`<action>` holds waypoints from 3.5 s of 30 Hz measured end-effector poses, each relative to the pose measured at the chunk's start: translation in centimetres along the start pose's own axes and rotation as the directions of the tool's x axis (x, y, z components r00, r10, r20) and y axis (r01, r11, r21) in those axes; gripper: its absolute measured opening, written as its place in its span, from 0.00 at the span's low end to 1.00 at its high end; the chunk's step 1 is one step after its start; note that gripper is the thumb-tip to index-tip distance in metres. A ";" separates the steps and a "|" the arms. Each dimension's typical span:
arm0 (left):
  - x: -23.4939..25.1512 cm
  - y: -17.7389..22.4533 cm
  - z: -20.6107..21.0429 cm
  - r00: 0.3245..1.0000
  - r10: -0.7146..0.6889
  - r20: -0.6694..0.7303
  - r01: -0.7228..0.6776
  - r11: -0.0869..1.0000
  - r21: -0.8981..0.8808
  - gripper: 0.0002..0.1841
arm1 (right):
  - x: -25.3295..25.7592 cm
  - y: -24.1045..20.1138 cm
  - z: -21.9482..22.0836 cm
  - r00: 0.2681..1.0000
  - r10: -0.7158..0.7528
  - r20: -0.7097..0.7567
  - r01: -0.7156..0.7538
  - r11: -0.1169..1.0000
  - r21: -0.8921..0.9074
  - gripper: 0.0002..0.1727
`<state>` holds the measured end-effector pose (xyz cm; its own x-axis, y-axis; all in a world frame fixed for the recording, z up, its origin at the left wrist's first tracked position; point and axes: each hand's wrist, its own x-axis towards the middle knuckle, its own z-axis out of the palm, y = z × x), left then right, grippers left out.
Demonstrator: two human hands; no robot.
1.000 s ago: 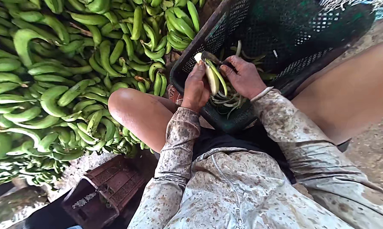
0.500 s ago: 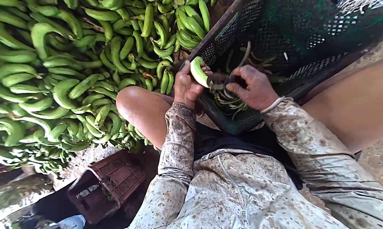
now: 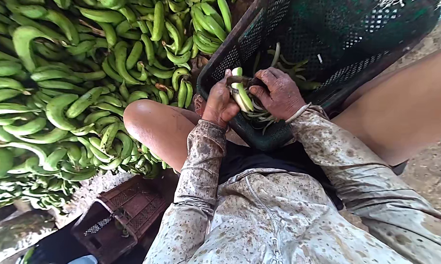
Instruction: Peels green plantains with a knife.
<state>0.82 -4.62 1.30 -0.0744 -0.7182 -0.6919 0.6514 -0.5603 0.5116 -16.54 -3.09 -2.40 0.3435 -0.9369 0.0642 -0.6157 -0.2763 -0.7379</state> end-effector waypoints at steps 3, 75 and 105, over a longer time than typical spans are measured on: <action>-0.1 -1.0 -0.7 0.992 0.010 0.122 -0.010 1.000 -0.002 0.20 | 1.0 1.2 -0.3 0.991 0.131 0.012 -0.132 0.984 0.116 0.26; 0.7 -1.6 2.1 0.953 0.268 0.141 -0.301 0.796 0.524 0.04 | 0.0 -1.7 -4.1 0.961 0.207 -0.184 -0.214 0.977 -0.020 0.27; 1.2 0.6 0.3 0.926 0.374 0.050 -0.340 0.772 0.537 0.08 | -0.3 -1.5 -5.0 0.969 0.245 -0.021 -0.246 0.964 -0.103 0.27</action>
<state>0.86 -5.91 0.93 0.1372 -0.8951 -0.4243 0.1225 -0.4097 0.9040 -19.28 -3.43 2.02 0.1669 -0.9804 -0.1043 -0.7511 -0.0579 -0.6576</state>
